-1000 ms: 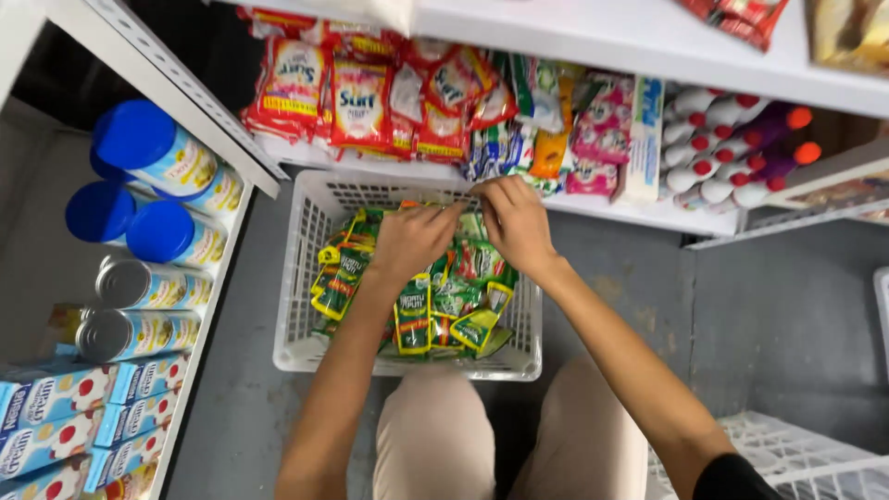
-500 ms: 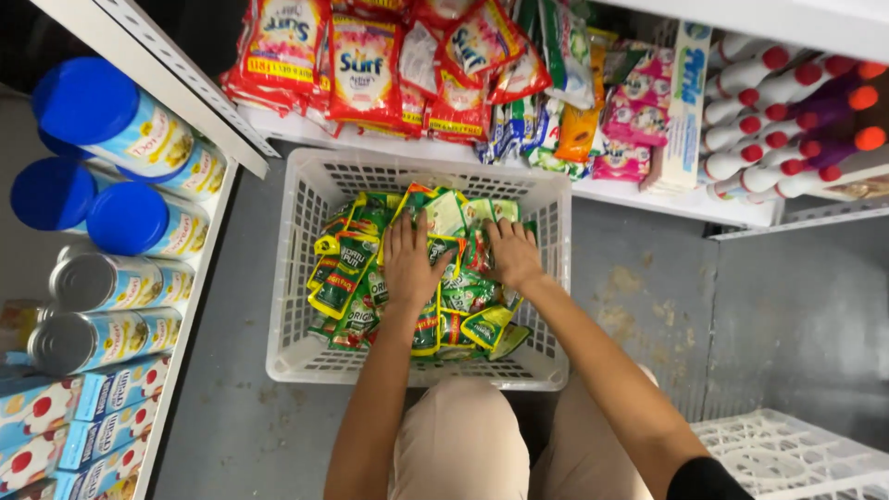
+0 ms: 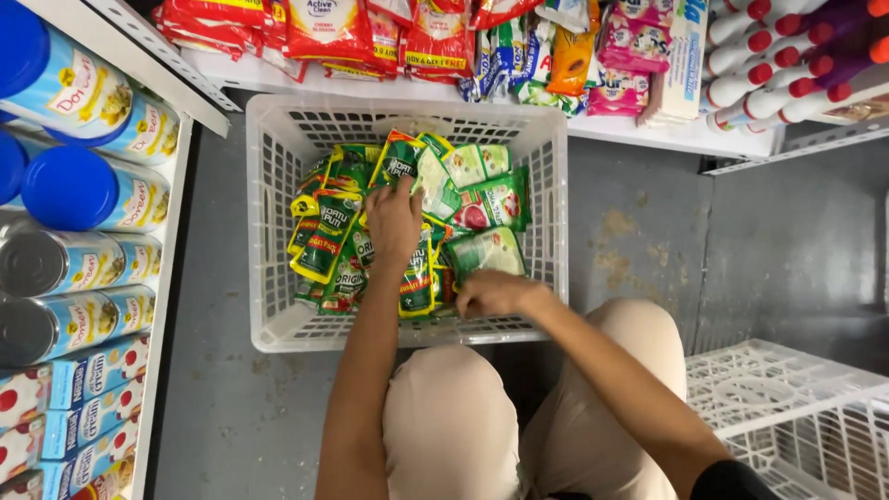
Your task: The person sits on the floor and repeatedly picks up green sachets of tomato paste from a white plastic basket. They place each sachet onto a white shelf, arranging them in neat rows alongside other similar products.
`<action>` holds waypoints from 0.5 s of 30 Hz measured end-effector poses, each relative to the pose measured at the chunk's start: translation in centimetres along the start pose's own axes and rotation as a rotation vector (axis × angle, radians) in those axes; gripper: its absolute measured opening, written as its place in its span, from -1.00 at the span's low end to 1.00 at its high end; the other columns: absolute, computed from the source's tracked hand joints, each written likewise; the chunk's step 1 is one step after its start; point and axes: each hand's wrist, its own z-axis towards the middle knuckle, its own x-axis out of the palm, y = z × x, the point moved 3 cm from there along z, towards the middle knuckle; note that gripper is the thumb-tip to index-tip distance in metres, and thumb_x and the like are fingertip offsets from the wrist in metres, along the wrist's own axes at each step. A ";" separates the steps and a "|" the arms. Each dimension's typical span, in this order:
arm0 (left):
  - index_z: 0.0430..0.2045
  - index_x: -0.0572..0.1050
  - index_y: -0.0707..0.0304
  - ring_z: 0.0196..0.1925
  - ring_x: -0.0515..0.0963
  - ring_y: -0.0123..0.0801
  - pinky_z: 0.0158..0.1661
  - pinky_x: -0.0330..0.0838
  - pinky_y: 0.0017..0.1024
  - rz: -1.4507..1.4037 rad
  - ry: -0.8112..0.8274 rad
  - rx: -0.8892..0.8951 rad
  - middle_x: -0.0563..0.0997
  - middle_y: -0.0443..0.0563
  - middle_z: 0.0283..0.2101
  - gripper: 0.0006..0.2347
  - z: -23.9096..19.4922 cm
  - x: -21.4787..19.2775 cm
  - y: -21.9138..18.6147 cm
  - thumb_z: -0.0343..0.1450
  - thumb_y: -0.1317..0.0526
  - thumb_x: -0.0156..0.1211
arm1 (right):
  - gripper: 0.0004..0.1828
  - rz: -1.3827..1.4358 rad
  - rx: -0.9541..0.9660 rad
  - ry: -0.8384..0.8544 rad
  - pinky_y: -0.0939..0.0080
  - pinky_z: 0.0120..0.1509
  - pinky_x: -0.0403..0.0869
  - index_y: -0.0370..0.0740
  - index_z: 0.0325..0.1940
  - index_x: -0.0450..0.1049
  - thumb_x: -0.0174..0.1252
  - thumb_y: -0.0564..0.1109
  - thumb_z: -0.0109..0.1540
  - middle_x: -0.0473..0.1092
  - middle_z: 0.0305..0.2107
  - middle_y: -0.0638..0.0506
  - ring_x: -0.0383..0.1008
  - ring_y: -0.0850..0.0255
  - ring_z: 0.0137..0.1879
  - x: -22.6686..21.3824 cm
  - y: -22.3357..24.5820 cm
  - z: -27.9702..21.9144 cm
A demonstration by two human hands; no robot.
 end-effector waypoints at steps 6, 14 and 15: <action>-0.21 0.47 0.32 -0.16 0.55 0.02 0.12 0.30 -0.10 -0.122 -0.223 -0.051 0.59 0.19 -0.37 -0.87 0.0 -2.1 0.0 0.55 0.22 0.12 | -0.79 0.026 0.237 -0.303 -0.01 0.08 0.49 -0.17 -0.11 0.54 0.14 -0.25 0.18 0.54 -0.18 -0.15 0.56 -0.08 -0.04 -2.2 0.2 0.2; 0.03 0.38 0.29 -0.07 0.49 -0.05 0.07 0.26 -0.04 -0.172 -0.526 -0.241 0.51 0.09 -0.24 -0.77 0.1 -6.9 -1.0 0.54 0.22 0.11 | -0.13 -0.515 0.549 -0.615 -0.17 0.35 0.32 -0.20 0.22 0.39 0.44 0.01 -0.15 0.36 0.14 -0.20 0.30 -0.14 0.35 -8.1 -9.4 3.6; 0.11 0.35 0.29 0.00 0.45 -0.03 0.09 0.26 -0.02 -0.162 -0.559 -0.253 0.48 0.12 -0.16 -0.71 0.3 -7.4 -1.3 0.53 0.21 0.12 | 0.27 -0.693 0.565 -0.631 -0.26 0.39 0.22 -0.24 0.24 0.35 0.60 0.15 -0.51 0.34 0.14 -0.20 0.22 -0.17 0.39 -8.5 -10.6 4.0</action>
